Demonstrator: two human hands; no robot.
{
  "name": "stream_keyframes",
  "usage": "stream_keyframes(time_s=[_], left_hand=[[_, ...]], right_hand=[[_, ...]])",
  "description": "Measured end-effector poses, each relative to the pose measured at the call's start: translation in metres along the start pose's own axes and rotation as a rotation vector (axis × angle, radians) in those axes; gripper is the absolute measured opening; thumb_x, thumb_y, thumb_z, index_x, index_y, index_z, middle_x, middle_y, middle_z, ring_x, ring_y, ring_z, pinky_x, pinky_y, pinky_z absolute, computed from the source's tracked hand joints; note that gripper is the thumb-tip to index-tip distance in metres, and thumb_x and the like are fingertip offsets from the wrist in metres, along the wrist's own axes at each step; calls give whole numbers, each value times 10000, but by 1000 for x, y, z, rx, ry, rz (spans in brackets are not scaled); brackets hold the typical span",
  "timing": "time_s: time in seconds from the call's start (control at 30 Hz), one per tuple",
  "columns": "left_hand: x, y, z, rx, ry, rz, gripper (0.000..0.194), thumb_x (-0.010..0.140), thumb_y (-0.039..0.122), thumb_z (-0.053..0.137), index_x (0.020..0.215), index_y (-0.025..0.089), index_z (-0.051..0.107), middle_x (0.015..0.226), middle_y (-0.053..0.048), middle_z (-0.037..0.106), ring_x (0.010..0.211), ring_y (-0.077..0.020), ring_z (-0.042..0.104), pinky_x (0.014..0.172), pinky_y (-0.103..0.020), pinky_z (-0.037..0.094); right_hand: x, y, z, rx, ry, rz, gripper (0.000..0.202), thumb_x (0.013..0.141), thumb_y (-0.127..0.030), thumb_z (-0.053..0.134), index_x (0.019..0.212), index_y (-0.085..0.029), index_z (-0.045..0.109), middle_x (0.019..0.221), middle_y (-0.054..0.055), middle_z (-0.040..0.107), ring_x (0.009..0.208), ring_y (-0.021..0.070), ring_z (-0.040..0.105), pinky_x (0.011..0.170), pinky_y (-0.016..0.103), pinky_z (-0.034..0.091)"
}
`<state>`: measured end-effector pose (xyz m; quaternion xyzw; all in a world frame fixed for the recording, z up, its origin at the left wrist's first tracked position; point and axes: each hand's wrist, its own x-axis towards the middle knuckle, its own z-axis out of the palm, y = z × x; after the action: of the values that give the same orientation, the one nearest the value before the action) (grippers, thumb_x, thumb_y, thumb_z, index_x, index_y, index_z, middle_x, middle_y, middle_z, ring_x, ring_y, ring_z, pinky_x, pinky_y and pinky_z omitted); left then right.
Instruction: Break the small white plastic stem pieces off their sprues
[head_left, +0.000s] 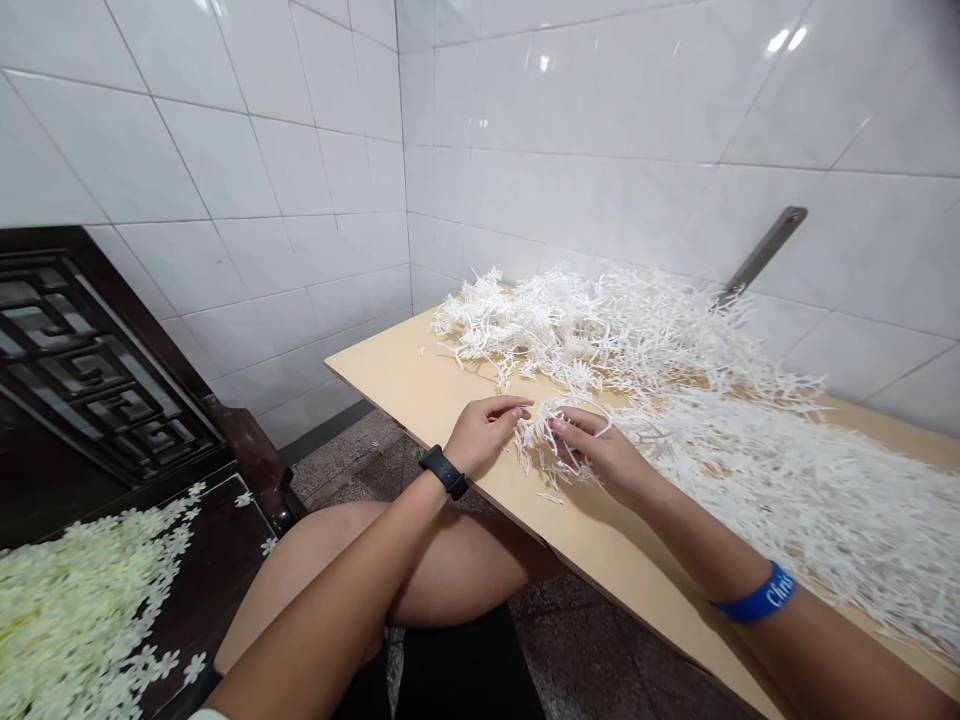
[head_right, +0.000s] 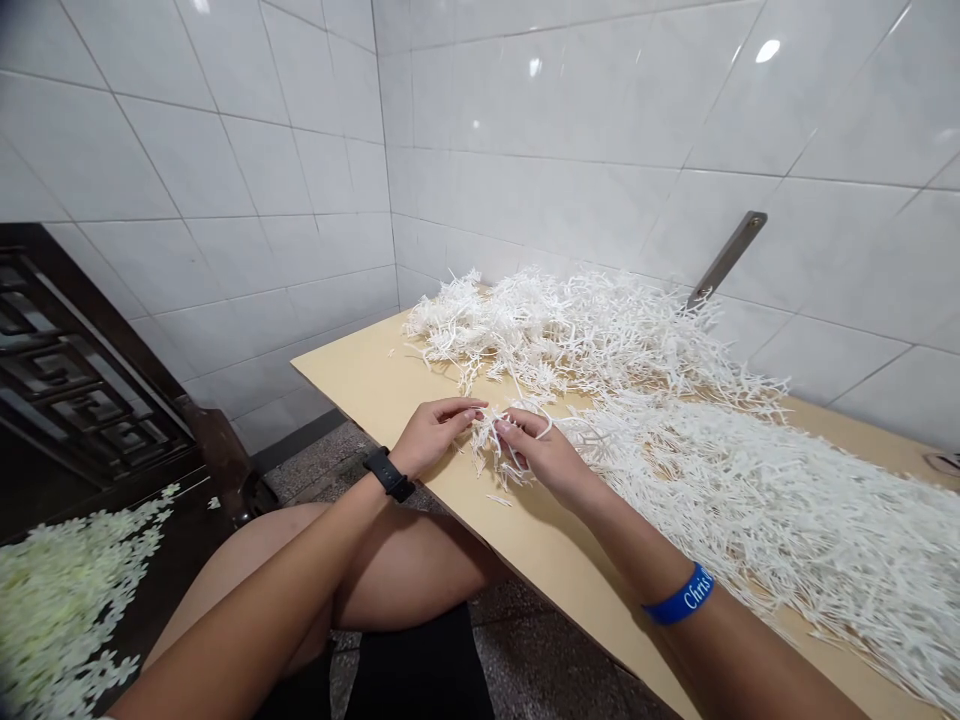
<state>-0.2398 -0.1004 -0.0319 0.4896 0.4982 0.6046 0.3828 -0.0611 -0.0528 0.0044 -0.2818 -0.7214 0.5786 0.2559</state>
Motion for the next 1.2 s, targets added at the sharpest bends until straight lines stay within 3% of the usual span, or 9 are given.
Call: stream_keyframes(time_s=[0.13, 0.23, 0.33, 0.47, 0.6, 0.77, 1.0, 1.2], left_hand=[[-2, 1, 0, 18, -38, 37, 340, 843, 316, 610, 1140, 170, 690, 1136, -117, 698, 987, -201, 639, 877, -321, 481], [-3, 6, -1, 27, -71, 109, 339, 861, 372, 593, 1132, 195, 696, 1215, -104, 663, 1084, -212, 611, 918, -314, 466], [-4, 9, 0, 33, -86, 143, 292, 795, 375, 672, 983, 162, 740, 1117, -112, 695, 1051, -225, 617, 902, -310, 468], [-4, 9, 2, -9, -91, 81, 247, 740, 353, 711, 811, 117, 717, 876, -95, 706, 833, -187, 634, 786, -292, 483], [-3, 7, 1, -20, -109, 22, 204, 746, 319, 690, 776, 118, 674, 751, -41, 658, 702, -133, 585, 697, -254, 460], [-2, 7, 1, 5, -172, 49, 188, 744, 293, 693, 826, 126, 672, 802, -37, 659, 723, -130, 583, 692, -243, 454], [-4, 7, 2, -27, -56, 66, 203, 707, 317, 729, 725, 125, 668, 731, -29, 640, 700, -134, 572, 676, -249, 451], [-1, 0, 1, -51, 68, 37, 164, 714, 284, 706, 711, 138, 632, 701, -3, 608, 663, -107, 542, 657, -234, 450]], right_hand=[[1, -2, -3, -33, 75, 7, 404, 767, -582, 642, 758, -193, 534, 638, -42, 441, 565, 108, 387, 547, 259, 324], [2, -3, -2, -47, 68, 30, 414, 766, -596, 633, 748, -195, 532, 626, -42, 431, 560, 110, 385, 542, 259, 329], [2, -4, 1, -126, 45, 46, 413, 765, -607, 622, 806, -196, 591, 693, -15, 505, 593, 125, 437, 564, 270, 358], [3, 0, 3, -276, 47, 25, 393, 795, -602, 575, 806, -211, 622, 762, 6, 567, 652, 148, 495, 611, 284, 384], [2, 4, 3, -445, 79, -16, 323, 823, -540, 576, 732, -231, 610, 705, 5, 583, 703, 180, 536, 661, 300, 401], [1, -3, 2, -501, 59, -43, 262, 858, -474, 541, 816, -244, 658, 805, 20, 654, 755, 197, 572, 665, 300, 411], [2, -5, 0, -565, 15, -53, 355, 868, -488, 479, 693, -211, 615, 647, 1, 569, 649, 165, 526, 614, 280, 390], [2, -19, 6, -706, -13, -70, 347, 898, -395, 415, 623, -213, 524, 583, -13, 504, 646, 151, 531, 660, 272, 402]])
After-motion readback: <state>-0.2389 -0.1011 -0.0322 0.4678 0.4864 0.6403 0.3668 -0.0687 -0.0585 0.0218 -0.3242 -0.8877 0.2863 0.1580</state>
